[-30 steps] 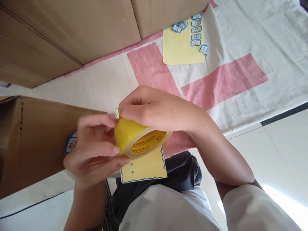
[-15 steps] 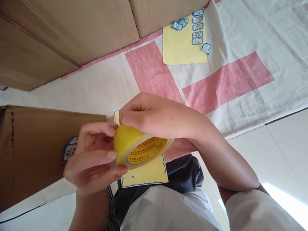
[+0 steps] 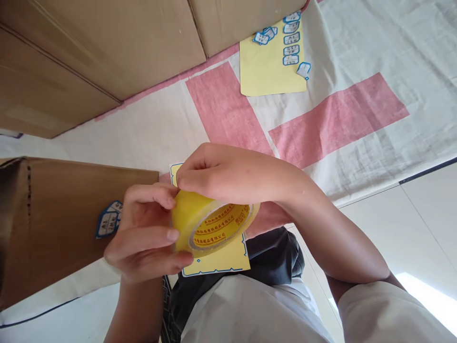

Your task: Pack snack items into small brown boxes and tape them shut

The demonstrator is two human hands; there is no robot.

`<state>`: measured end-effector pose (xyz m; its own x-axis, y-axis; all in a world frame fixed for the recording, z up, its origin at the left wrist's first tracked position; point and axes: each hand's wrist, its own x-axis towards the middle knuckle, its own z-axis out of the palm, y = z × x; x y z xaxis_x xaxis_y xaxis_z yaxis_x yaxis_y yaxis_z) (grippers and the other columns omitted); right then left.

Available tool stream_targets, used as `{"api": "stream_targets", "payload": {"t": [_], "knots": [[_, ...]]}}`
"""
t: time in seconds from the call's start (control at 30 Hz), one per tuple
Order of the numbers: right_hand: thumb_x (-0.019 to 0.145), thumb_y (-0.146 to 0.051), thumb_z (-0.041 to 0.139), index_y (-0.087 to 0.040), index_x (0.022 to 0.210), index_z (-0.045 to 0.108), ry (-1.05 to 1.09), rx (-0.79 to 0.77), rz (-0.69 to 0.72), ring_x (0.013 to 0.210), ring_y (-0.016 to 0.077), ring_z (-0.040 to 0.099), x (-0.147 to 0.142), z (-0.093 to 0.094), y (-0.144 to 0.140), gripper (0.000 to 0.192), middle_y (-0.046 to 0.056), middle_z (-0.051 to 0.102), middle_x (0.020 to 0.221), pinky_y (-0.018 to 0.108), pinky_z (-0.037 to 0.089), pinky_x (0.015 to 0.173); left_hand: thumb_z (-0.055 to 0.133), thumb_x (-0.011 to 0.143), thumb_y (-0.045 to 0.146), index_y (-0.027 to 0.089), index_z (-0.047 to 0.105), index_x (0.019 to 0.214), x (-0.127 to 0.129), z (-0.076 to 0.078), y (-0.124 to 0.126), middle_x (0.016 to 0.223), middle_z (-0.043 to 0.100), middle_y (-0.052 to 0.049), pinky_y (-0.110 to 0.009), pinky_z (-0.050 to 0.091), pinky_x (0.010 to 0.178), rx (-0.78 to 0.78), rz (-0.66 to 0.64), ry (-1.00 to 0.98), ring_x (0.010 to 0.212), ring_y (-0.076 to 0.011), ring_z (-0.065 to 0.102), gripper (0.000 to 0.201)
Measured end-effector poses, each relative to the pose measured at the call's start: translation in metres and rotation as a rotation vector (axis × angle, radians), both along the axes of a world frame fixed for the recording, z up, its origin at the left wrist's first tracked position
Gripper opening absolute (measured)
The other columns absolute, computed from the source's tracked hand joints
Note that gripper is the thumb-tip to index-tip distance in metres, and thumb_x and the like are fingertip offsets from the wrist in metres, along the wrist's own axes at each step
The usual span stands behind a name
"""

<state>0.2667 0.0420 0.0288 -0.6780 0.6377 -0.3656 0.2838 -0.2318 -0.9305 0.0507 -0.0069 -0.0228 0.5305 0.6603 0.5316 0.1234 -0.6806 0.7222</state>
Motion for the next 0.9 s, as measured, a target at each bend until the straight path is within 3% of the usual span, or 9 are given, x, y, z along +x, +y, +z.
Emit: {"api": "stream_targets", "payload": {"t": [0.13, 0.33, 0.57, 0.63, 0.8, 0.9], "knots": [[0.094, -0.019, 0.046, -0.017, 0.066, 0.052, -0.009, 0.004, -0.005, 0.052, 0.007, 0.031, 0.0, 0.001, 0.0, 0.029, -0.004, 0.04, 0.059, 0.025, 0.022, 0.048, 0.077, 0.086, 0.033, 0.025, 0.061, 0.087, 0.002, -0.001, 0.003, 0.11, 0.05, -0.006, -0.044, 0.054, 0.079, -0.001, 0.002, -0.095, 0.096, -0.0226, 0.059, 0.017], [0.094, -0.02, 0.047, -0.018, 0.064, 0.046, -0.004, 0.017, 0.011, 0.054, 0.0078, 0.033, 0.001, -0.002, 0.003, 0.03, -0.003, 0.04, 0.061, 0.025, 0.024, 0.049, 0.077, 0.086, 0.038, 0.026, 0.062, 0.088, 0.004, -0.008, 0.008, 0.109, 0.053, -0.006, -0.043, 0.054, 0.077, 0.081, 0.004, -0.111, 0.092, -0.0215, 0.058, 0.02], [0.092, -0.018, 0.047, -0.018, 0.063, 0.043, 0.027, 0.001, 0.019, 0.053, 0.0082, 0.035, 0.0, -0.008, 0.01, 0.029, -0.003, 0.042, 0.061, 0.025, 0.027, 0.048, 0.073, 0.089, 0.042, 0.02, 0.052, 0.071, 0.011, -0.016, 0.011, 0.106, 0.051, -0.007, -0.032, 0.049, 0.059, 0.106, 0.019, -0.195, 0.088, -0.0186, 0.055, 0.035], [0.091, -0.017, 0.047, -0.018, 0.063, 0.045, 0.059, 0.017, 0.019, 0.054, 0.0086, 0.037, 0.0, -0.011, 0.011, 0.028, -0.003, 0.043, 0.061, 0.024, 0.03, 0.049, 0.074, 0.089, 0.041, 0.02, 0.053, 0.075, 0.01, -0.017, 0.011, 0.107, 0.051, -0.007, -0.031, 0.049, 0.058, 0.1, 0.005, -0.209, 0.088, -0.0178, 0.056, 0.033], [0.091, -0.015, 0.045, -0.017, 0.065, 0.052, 0.107, 0.104, 0.055, 0.056, 0.0091, 0.041, 0.0, -0.015, 0.011, 0.027, -0.002, 0.048, 0.063, 0.022, 0.034, 0.051, 0.081, 0.082, 0.042, 0.023, 0.064, 0.102, 0.008, -0.018, 0.011, 0.11, 0.054, -0.007, -0.037, 0.056, 0.073, 0.115, -0.002, -0.189, 0.099, -0.0214, 0.058, 0.033], [0.09, -0.015, 0.045, -0.018, 0.063, 0.047, 0.135, 0.097, 0.071, 0.054, 0.0085, 0.039, 0.001, -0.017, 0.012, 0.028, -0.003, 0.045, 0.061, 0.022, 0.032, 0.049, 0.079, 0.084, 0.043, 0.024, 0.064, 0.101, 0.01, -0.018, 0.011, 0.108, 0.053, -0.006, -0.033, 0.056, 0.069, 0.143, 0.006, -0.192, 0.095, -0.0193, 0.057, 0.03]]}}
